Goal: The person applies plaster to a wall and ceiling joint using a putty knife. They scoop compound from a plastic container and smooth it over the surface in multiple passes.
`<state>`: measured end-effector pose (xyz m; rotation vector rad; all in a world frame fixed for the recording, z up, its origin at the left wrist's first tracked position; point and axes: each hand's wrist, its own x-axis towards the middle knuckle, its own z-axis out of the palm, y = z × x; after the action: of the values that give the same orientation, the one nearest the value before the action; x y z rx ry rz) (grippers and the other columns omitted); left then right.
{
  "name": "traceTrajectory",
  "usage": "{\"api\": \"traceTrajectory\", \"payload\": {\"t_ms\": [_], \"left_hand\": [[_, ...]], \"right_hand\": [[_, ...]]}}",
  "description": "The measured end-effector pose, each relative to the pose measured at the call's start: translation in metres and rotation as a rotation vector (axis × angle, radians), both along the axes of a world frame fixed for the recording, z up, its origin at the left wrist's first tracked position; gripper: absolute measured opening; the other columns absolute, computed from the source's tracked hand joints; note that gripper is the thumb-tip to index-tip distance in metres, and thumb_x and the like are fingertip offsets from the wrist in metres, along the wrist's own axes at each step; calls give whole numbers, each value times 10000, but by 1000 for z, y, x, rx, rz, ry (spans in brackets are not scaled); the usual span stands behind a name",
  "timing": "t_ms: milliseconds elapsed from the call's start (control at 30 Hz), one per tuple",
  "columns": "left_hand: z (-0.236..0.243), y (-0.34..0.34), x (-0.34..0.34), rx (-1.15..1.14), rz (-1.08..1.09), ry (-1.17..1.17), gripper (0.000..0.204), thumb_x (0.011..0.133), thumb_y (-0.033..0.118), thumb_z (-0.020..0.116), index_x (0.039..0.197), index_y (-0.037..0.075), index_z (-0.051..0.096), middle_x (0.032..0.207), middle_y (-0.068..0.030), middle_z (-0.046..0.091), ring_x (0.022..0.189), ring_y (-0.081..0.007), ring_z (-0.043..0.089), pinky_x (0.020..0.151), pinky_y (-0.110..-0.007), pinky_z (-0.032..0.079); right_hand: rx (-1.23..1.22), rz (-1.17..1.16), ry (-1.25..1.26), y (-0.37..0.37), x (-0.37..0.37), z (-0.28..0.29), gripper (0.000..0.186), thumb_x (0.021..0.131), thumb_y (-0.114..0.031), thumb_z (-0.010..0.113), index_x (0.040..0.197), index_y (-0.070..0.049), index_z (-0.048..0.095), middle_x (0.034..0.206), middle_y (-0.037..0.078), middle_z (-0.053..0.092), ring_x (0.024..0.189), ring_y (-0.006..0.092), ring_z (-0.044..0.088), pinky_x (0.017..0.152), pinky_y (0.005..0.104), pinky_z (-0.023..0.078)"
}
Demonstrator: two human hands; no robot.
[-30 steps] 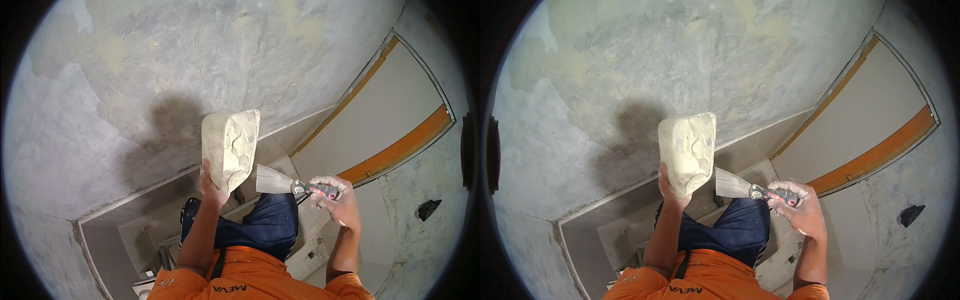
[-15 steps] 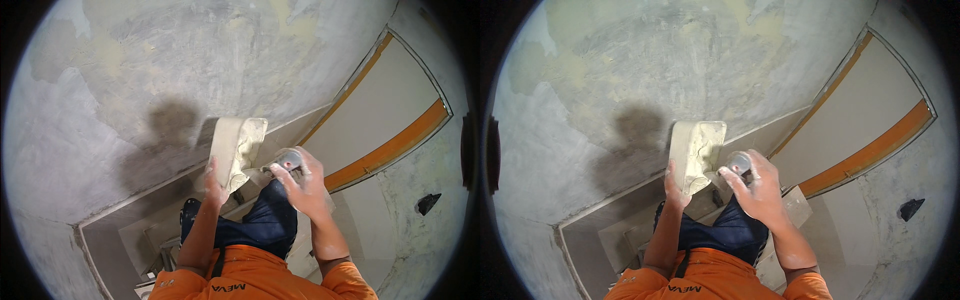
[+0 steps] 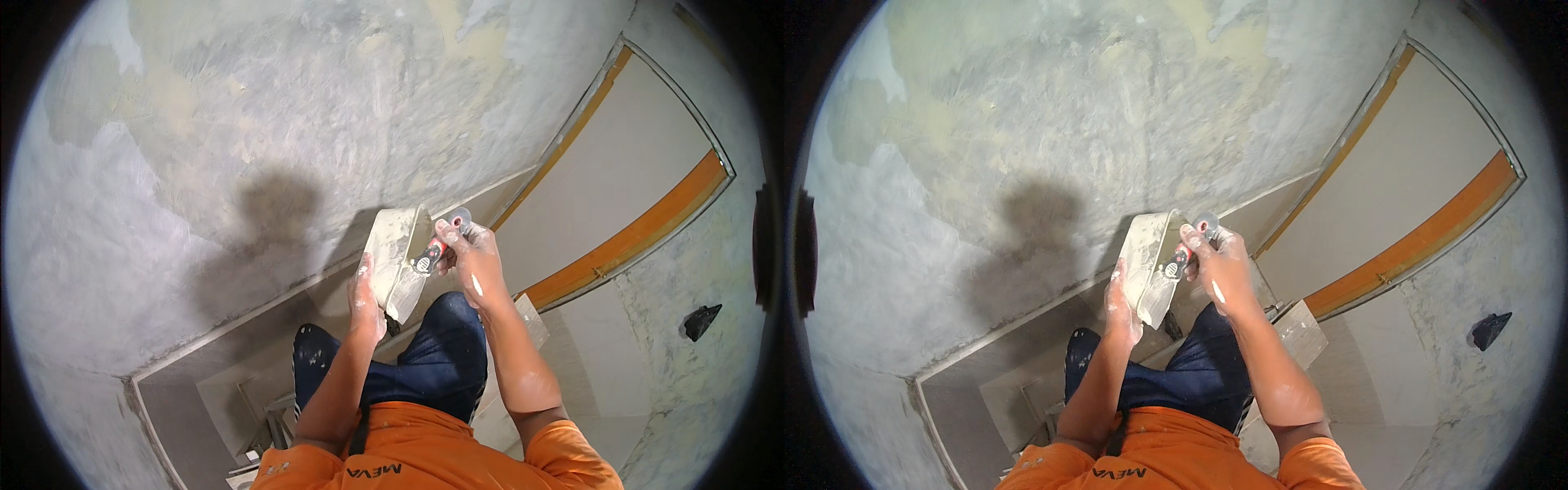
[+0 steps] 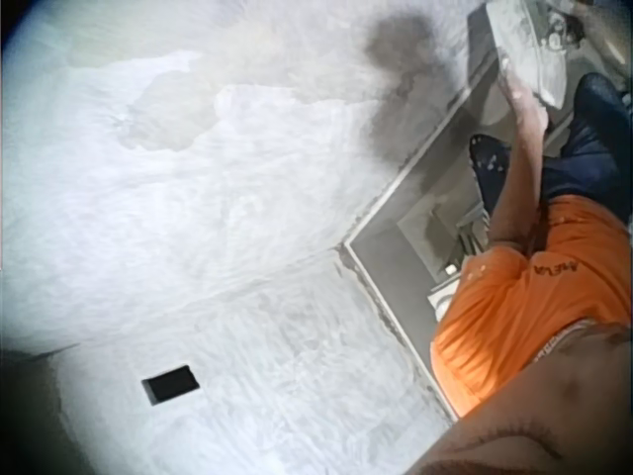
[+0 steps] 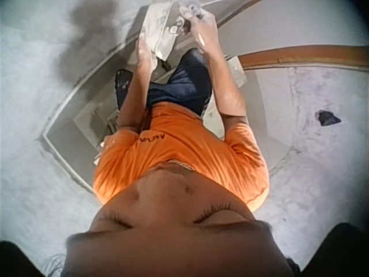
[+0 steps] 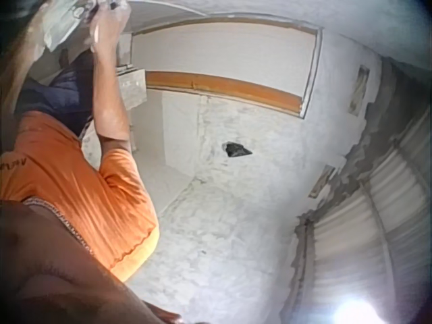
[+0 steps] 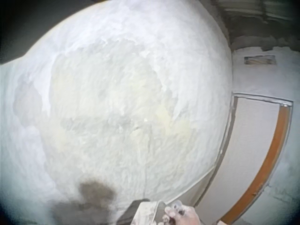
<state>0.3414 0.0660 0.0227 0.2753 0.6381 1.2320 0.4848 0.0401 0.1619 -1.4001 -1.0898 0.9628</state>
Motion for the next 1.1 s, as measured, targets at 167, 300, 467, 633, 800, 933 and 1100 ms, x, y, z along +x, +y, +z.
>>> {"api": "traceTrajectory", "payload": {"t_ms": [167,300,467,633,800,933,1100], "left_hand": [[-10,1,0,128,37,153,666,992,493,566,1410,-20,493,1334,-148,614,1150,-266,641,1038,-398,471],[-15,1,6,141,90,150,665,997,505,552,1411,-11,486,1345,-133,602,1192,-264,617,1041,-401,471],[-17,6,-3,49,168,23,624,1019,498,512,1440,41,456,1359,-97,588,1234,-251,589,1027,-403,487],[-20,10,-20,26,204,-25,616,1016,504,503,1468,90,432,1410,-74,546,1283,-250,542,1065,-400,451],[-24,8,-44,94,223,11,629,1010,529,481,1474,108,420,1422,-89,523,1270,-268,552,1027,-460,490],[-28,-8,-69,16,222,103,645,1004,548,469,1492,133,396,1433,-80,518,1269,-278,554,1015,-472,501],[-49,-32,-102,22,245,101,641,991,584,461,1473,162,426,1403,-65,540,1244,-290,571,973,-502,522]], "right_hand": [[-36,-121,359,15,16,-24,219,977,-219,647,845,-46,620,710,42,608,535,113,541,469,255,432],[-121,-158,612,22,34,-47,171,980,-205,640,879,-83,576,749,34,602,577,131,559,473,264,446],[-63,-151,996,12,44,-92,143,987,-180,621,927,-62,568,833,72,635,657,161,620,536,266,537],[7,-135,1342,-11,48,-140,160,959,-81,590,1044,54,579,933,160,663,789,262,680,667,270,620],[-56,184,1398,-20,35,-165,474,874,25,576,1330,113,482,1073,156,623,923,248,647,743,284,580],[-93,211,1244,-14,31,-198,458,839,18,590,1291,20,520,975,96,582,794,177,561,704,286,500],[-202,111,1142,17,14,-240,224,857,27,544,1067,-51,557,872,54,547,624,134,459,617,272,429]]}}
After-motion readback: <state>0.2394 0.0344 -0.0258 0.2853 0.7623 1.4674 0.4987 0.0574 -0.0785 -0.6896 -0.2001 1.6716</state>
